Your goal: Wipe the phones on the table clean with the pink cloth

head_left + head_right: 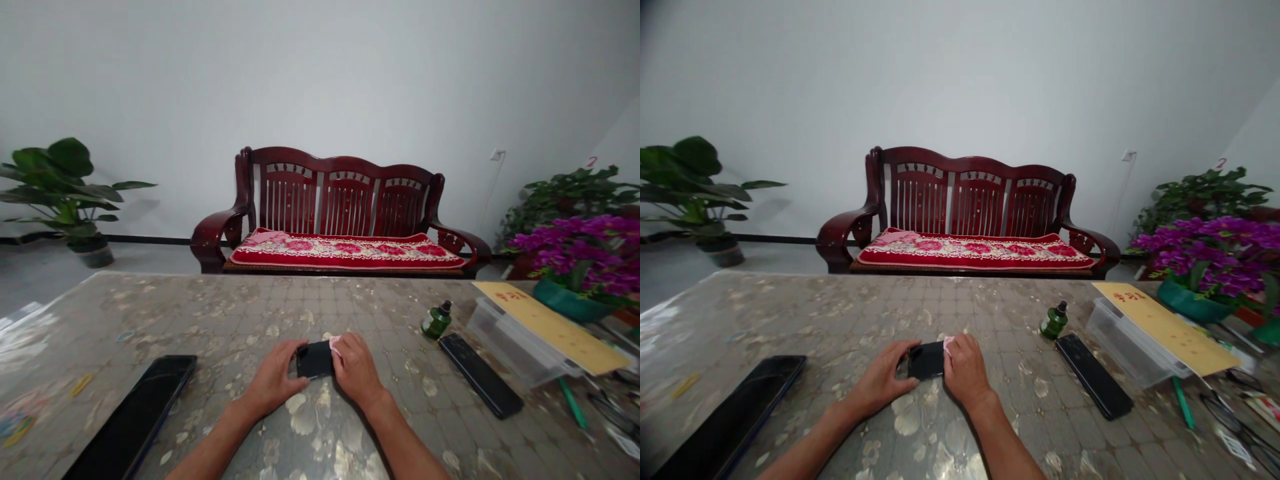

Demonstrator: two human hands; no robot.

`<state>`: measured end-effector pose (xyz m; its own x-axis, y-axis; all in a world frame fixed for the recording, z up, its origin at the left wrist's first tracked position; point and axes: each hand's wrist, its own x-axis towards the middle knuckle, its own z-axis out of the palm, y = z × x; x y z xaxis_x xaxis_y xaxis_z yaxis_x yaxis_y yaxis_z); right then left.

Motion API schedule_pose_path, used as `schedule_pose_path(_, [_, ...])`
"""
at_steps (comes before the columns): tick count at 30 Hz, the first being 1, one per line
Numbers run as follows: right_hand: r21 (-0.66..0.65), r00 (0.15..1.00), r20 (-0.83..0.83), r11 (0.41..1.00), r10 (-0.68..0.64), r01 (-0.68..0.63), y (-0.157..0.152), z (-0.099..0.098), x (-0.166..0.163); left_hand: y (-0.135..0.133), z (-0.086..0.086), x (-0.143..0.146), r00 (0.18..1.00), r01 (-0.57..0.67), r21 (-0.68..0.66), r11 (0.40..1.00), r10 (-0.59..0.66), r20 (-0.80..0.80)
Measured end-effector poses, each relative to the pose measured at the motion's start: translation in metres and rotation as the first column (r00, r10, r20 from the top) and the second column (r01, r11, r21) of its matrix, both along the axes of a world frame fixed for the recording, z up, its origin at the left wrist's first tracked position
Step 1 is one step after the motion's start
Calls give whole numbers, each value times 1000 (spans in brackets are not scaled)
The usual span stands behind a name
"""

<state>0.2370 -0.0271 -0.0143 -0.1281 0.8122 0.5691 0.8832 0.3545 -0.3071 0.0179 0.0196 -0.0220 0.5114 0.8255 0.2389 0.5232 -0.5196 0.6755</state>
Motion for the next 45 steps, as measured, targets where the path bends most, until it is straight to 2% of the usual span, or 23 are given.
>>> schedule_pose_path(3, [-31, 997, 10, 997, 71, -71, 0, 1, -4, 0, -1, 1, 1000, -4, -33, 999, 5, 22])
schedule_pose_path(7, [19, 998, 7, 998, -66, 65, 5, -1, 10, 0, -2, 1, 999, -18, -84, 996, 22, 44])
schedule_pose_path(9, [32, 996, 7, 995, -92, 91, 7, -1, 13, 1, -3, 1, 999, -25, -94, 995, 29, 43])
schedule_pose_path(14, [-31, 996, 0, 996, 89, -89, 3, 3, -4, 2, -4, 1, 999, -17, -84, 996, 20, 41])
schedule_pose_path(16, [-42, 994, -2, 993, 109, -109, 2, 3, -6, 2, -4, 0, 999, -13, -81, 997, 16, 36])
schedule_pose_path(20, [-9, 999, 0, 999, -49, 49, 5, 1, 8, 1, -2, -1, 1000, -10, -85, 996, 13, 28])
schedule_pose_path(22, [-2, 997, -1, 997, -79, 79, 6, 1, 12, 0, -1, -2, 1000, -7, -88, 996, 9, 21])
schedule_pose_path(28, [-41, 993, -44, 993, 113, -115, 3, 3, 2, -1, 1, -2, 1000, -12, -78, 997, 13, 17])
schedule_pose_path(33, [26, 998, -38, 999, -42, 43, 8, -2, 19, 0, 0, -3, 1000, 4, -87, 996, -2, 27])
schedule_pose_path(35, [38, 998, -43, 998, -40, 42, 8, -4, 23, 0, -1, -4, 1000, 6, -84, 996, -3, 26])
schedule_pose_path(40, [28, 991, -73, 994, 110, -108, 6, -3, 19, 0, 0, -3, 1000, 2, -86, 996, 0, 21])
schedule_pose_path(45, [49, 995, -103, 999, -7, 13, 9, -5, 33, 0, 3, -2, 1000, -10, -79, 997, 10, 0])
